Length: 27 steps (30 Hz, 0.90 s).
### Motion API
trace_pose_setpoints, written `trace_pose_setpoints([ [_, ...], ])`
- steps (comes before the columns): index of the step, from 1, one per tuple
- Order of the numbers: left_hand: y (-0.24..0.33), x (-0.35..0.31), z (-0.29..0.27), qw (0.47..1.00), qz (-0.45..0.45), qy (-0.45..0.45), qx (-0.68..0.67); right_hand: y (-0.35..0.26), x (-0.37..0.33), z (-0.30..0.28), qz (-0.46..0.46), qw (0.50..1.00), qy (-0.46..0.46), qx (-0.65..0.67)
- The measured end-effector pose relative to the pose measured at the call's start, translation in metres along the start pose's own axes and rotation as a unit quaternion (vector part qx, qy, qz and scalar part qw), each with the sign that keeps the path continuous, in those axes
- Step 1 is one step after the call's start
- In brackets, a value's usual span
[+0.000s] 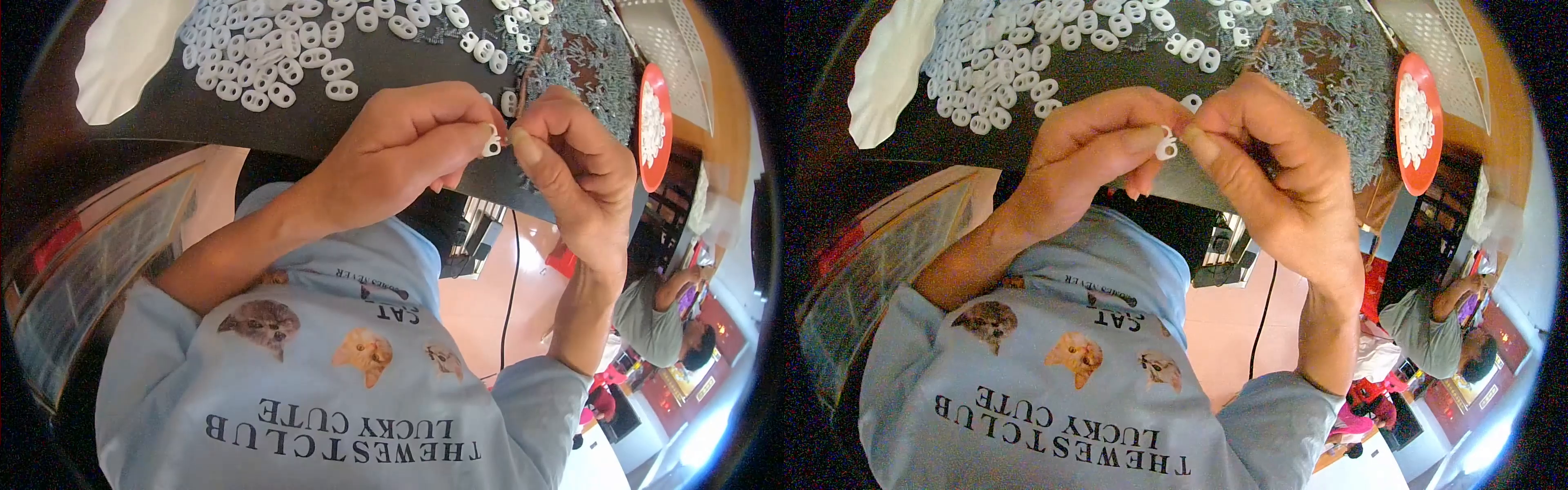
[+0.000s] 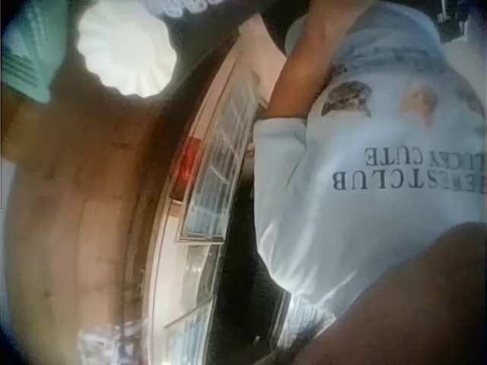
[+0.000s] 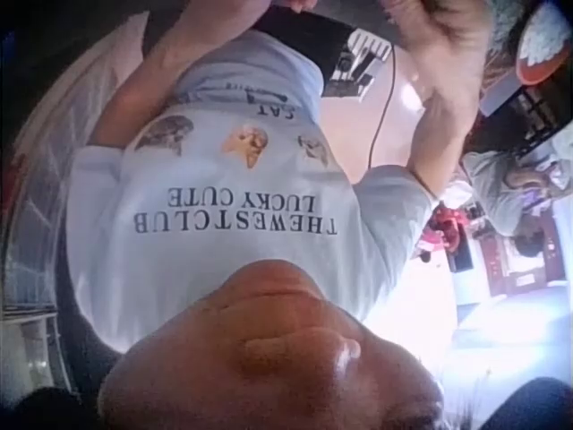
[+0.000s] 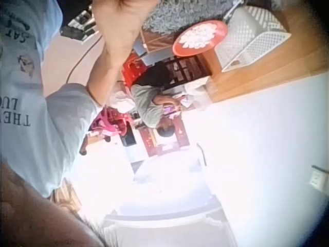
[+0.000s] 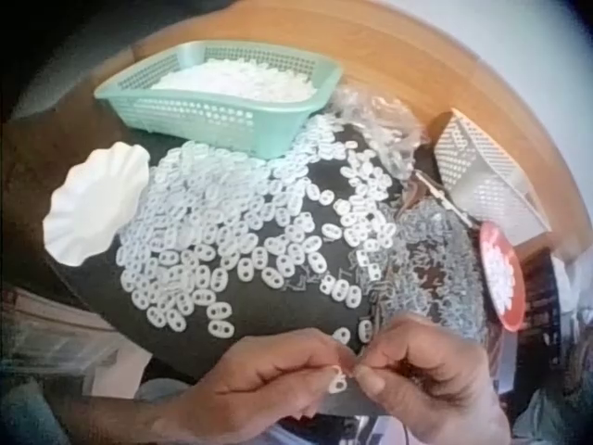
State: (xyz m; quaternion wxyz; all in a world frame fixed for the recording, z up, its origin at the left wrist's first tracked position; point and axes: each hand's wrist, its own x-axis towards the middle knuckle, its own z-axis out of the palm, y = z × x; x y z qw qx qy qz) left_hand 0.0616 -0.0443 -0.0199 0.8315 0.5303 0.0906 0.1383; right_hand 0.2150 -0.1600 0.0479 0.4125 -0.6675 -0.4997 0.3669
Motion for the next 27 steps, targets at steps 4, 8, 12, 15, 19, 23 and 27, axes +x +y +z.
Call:
trace_pose_setpoints([
  [4,-0.001,-0.001,0.001,1.000,0.004,0.003,-0.010,0.000,0.002,0.003,-0.002,1.000,-0.019,0.007],
  [8,0.000,0.000,-0.001,1.000,0.006,-0.012,0.018,-0.002,0.002,0.002,0.014,0.999,-0.025,0.034],
  [12,0.003,-0.001,0.002,1.000,0.007,0.009,0.022,0.002,0.004,0.006,-0.017,1.000,0.014,0.004],
  [15,0.004,-0.001,0.003,1.000,-0.024,-0.002,0.007,-0.001,0.001,0.008,0.006,0.999,0.037,0.011],
  [19,0.004,-0.001,0.003,1.000,-0.017,-0.002,0.002,-0.001,-0.003,0.010,0.007,0.999,0.049,0.007],
  [23,0.006,-0.001,0.002,1.000,-0.021,-0.001,0.012,-0.001,-0.005,0.014,0.018,0.998,0.067,0.001],
  [27,0.002,-0.002,0.002,1.000,-0.001,0.002,0.007,-0.004,-0.005,0.017,0.020,0.998,0.062,-0.012],
])
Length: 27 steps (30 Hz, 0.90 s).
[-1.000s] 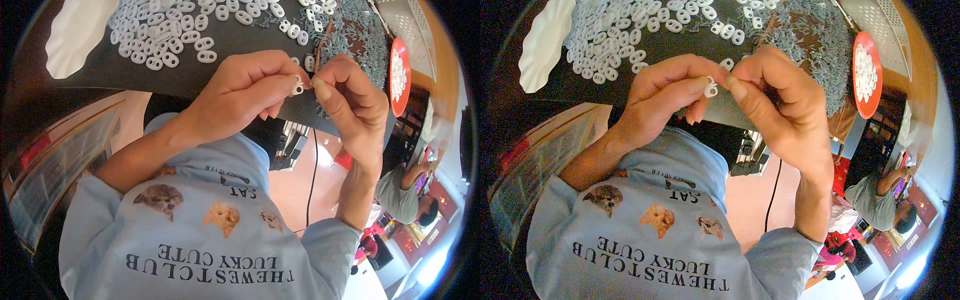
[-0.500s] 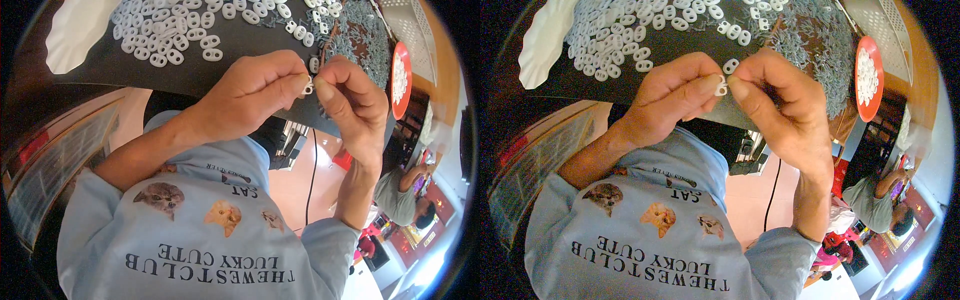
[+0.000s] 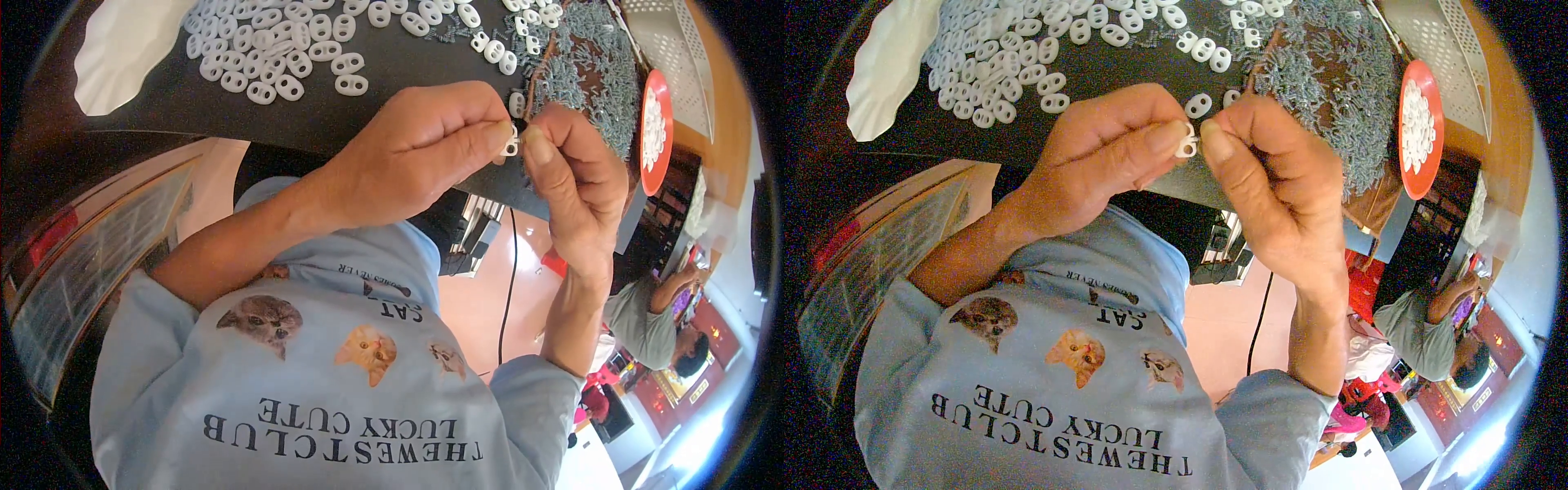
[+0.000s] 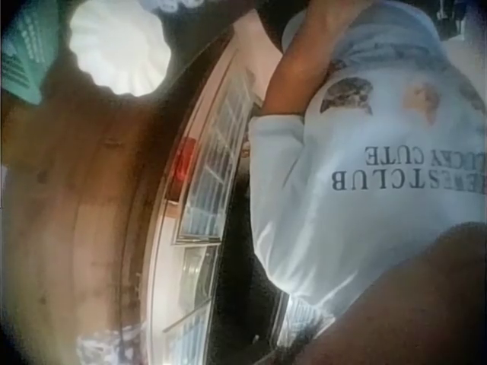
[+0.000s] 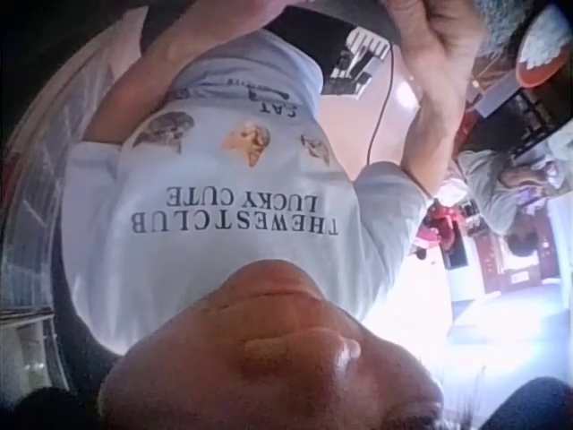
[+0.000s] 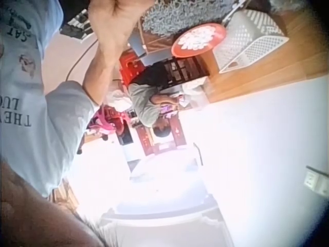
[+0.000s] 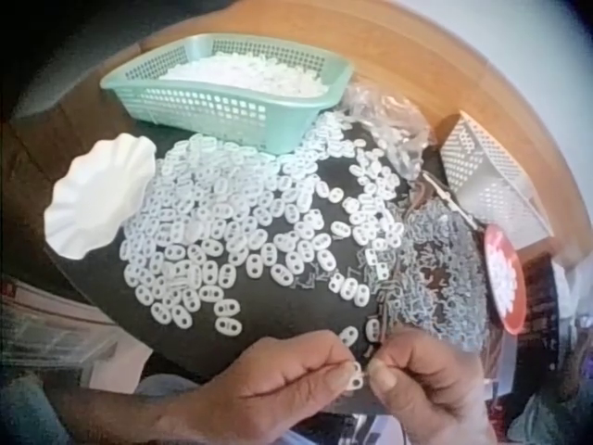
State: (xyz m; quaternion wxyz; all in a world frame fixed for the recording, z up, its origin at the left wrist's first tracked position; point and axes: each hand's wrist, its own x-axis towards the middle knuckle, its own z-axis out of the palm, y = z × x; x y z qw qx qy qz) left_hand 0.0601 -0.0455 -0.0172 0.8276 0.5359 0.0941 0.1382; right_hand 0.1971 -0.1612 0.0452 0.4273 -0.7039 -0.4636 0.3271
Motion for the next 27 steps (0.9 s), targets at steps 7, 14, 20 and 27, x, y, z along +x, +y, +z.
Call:
trace_pose_setpoints([
  [7,0.003,0.000,-0.001,1.000,-0.010,-0.024,0.008,0.004,0.000,0.002,-0.001,1.000,0.003,-0.005],
  [14,0.001,-0.002,-0.001,1.000,0.012,-0.021,0.020,0.002,0.002,0.008,-0.016,0.999,0.009,-0.041],
  [20,0.003,-0.004,-0.004,0.999,0.005,-0.015,0.028,0.001,0.000,0.018,-0.032,0.997,0.035,-0.054],
  [27,0.004,-0.007,-0.005,1.000,0.018,-0.016,0.001,-0.007,-0.008,0.012,0.076,0.996,-0.004,0.042],
])
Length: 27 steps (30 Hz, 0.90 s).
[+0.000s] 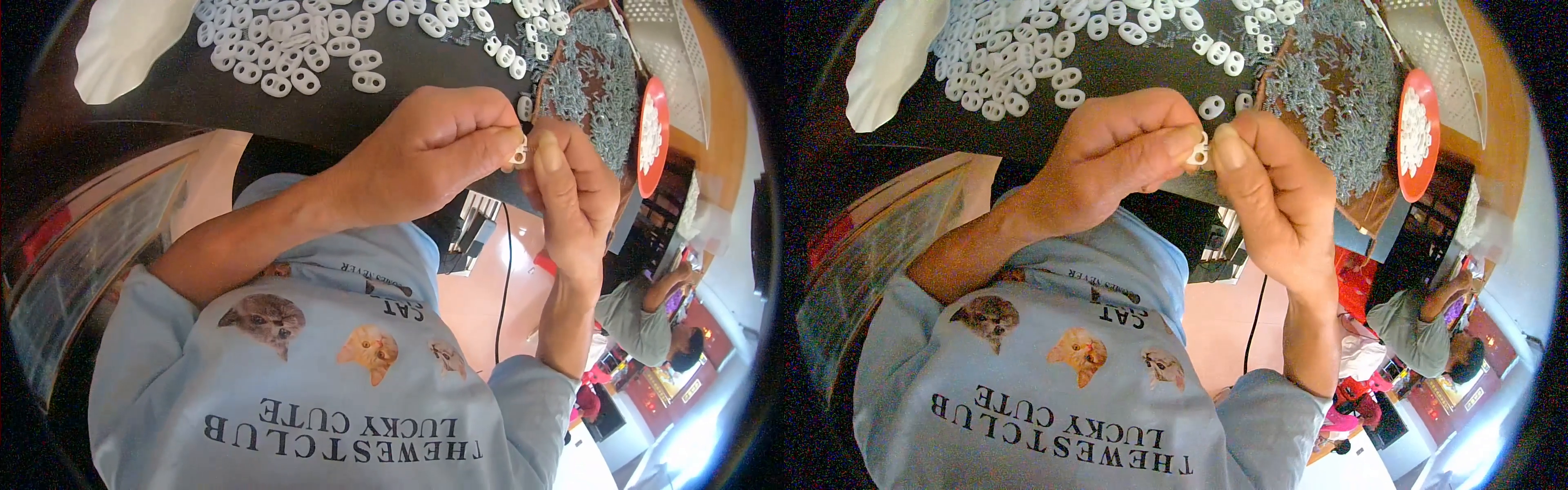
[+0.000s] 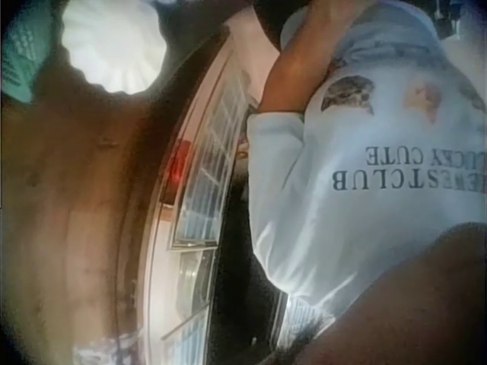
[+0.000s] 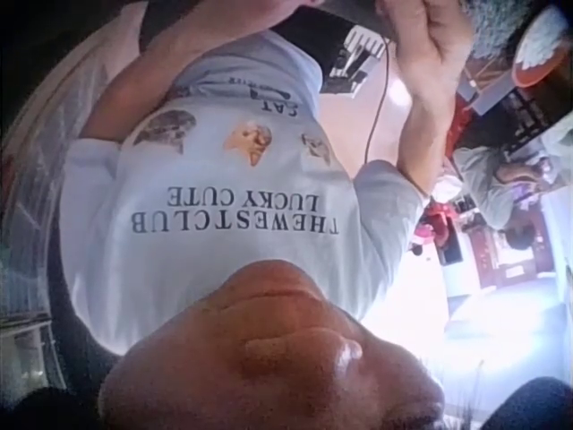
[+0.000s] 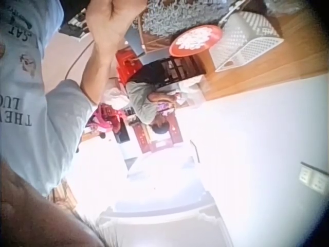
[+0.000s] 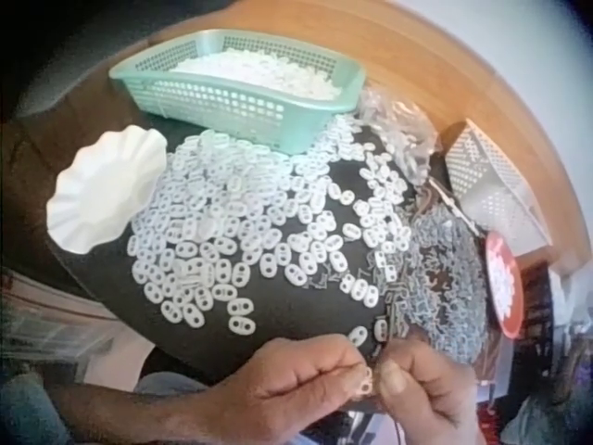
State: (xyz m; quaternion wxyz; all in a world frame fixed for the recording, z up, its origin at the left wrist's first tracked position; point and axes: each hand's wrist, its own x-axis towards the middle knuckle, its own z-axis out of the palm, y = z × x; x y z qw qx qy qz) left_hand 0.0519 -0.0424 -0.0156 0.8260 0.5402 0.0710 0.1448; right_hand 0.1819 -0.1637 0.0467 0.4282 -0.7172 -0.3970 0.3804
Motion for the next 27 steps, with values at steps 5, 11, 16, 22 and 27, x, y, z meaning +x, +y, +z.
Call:
trace_pose_setpoints([
  [5,-0.001,0.000,-0.002,0.999,-0.005,-0.008,-0.040,-0.001,0.002,0.003,-0.003,1.000,0.012,0.010],
  [11,0.002,0.001,-0.003,0.999,-0.003,-0.005,-0.044,-0.001,0.005,0.003,-0.064,0.998,0.023,-0.013],
  [16,0.001,-0.001,0.000,1.000,0.000,0.028,0.008,0.000,0.009,0.009,-0.114,0.990,0.041,-0.068],
  [22,-0.004,0.000,-0.002,0.999,0.009,0.036,0.002,-0.003,0.009,0.019,-0.145,0.975,0.069,-0.153],
  [27,-0.003,0.003,-0.004,1.000,-0.005,0.029,-0.004,-0.002,0.008,0.017,-0.122,0.980,0.068,-0.139],
])
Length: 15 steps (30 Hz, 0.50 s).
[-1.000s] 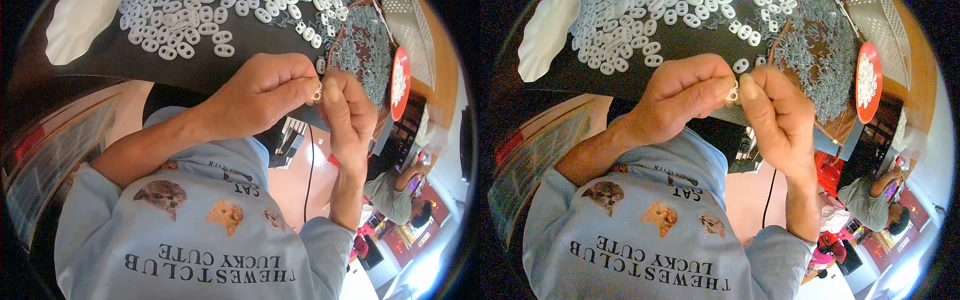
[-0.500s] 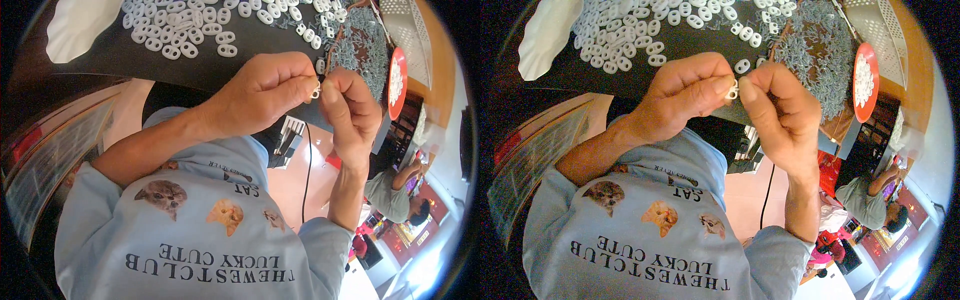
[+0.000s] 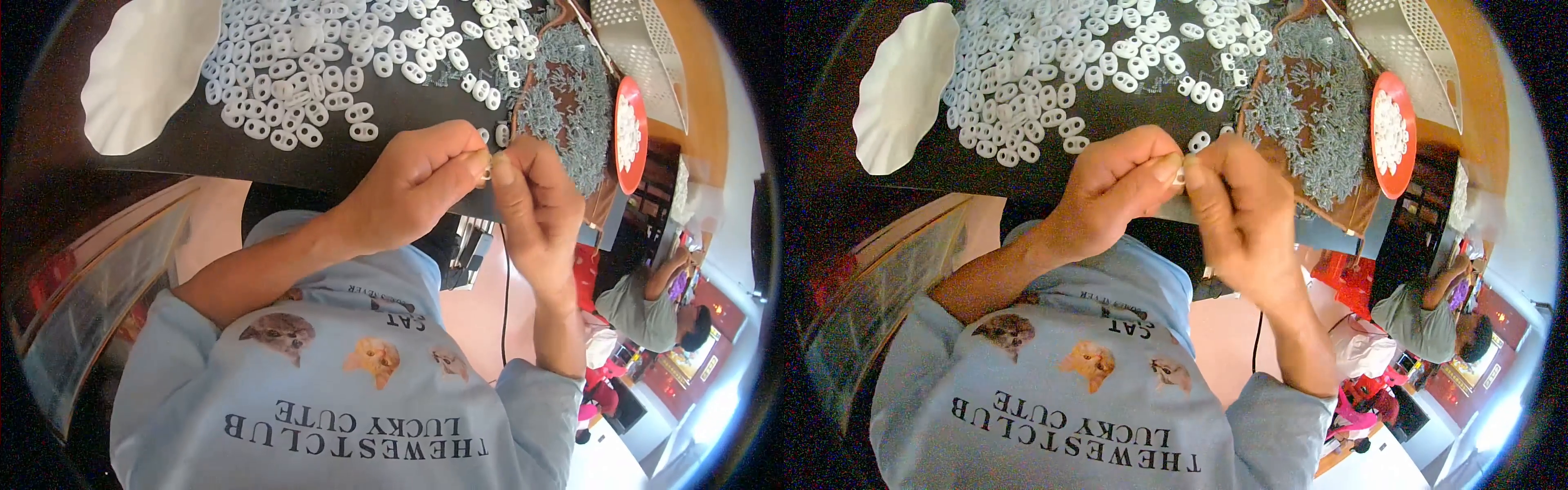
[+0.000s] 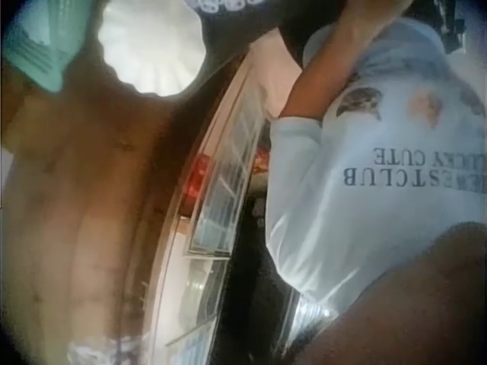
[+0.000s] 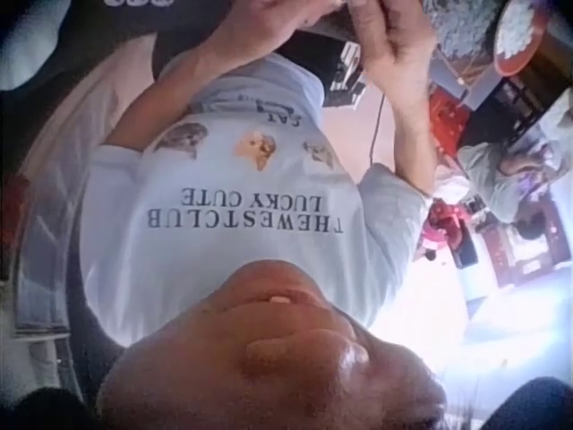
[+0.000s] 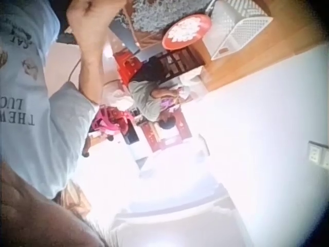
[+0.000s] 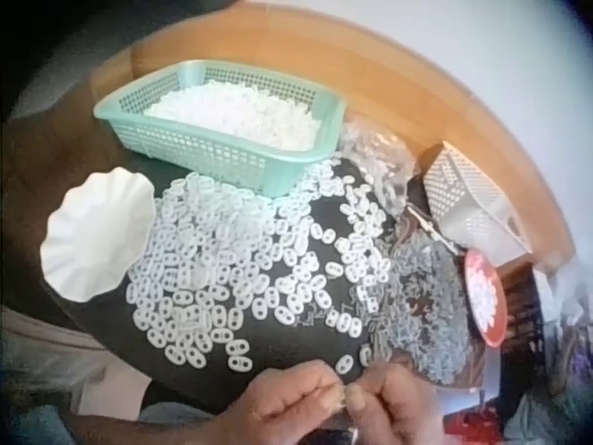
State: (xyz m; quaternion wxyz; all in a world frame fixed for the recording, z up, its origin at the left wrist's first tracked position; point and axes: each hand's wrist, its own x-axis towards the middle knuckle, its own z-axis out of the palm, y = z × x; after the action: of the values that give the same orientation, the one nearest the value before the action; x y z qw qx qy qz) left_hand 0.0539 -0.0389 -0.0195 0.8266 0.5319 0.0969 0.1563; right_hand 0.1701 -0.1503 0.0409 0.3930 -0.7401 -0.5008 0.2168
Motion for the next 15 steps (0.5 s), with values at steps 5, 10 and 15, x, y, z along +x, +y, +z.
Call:
trace_pose_setpoints([
  [5,0.005,0.003,-0.002,0.999,-0.017,-0.015,-0.024,-0.006,0.005,-0.016,0.154,0.975,-0.032,0.157],
  [10,0.001,0.003,0.000,0.999,-0.004,-0.019,-0.029,0.001,0.010,-0.014,0.034,0.996,-0.054,0.054],
  [15,-0.006,-0.001,0.000,1.000,0.022,-0.008,0.019,-0.012,0.006,-0.002,-0.003,0.999,-0.006,-0.041],
])
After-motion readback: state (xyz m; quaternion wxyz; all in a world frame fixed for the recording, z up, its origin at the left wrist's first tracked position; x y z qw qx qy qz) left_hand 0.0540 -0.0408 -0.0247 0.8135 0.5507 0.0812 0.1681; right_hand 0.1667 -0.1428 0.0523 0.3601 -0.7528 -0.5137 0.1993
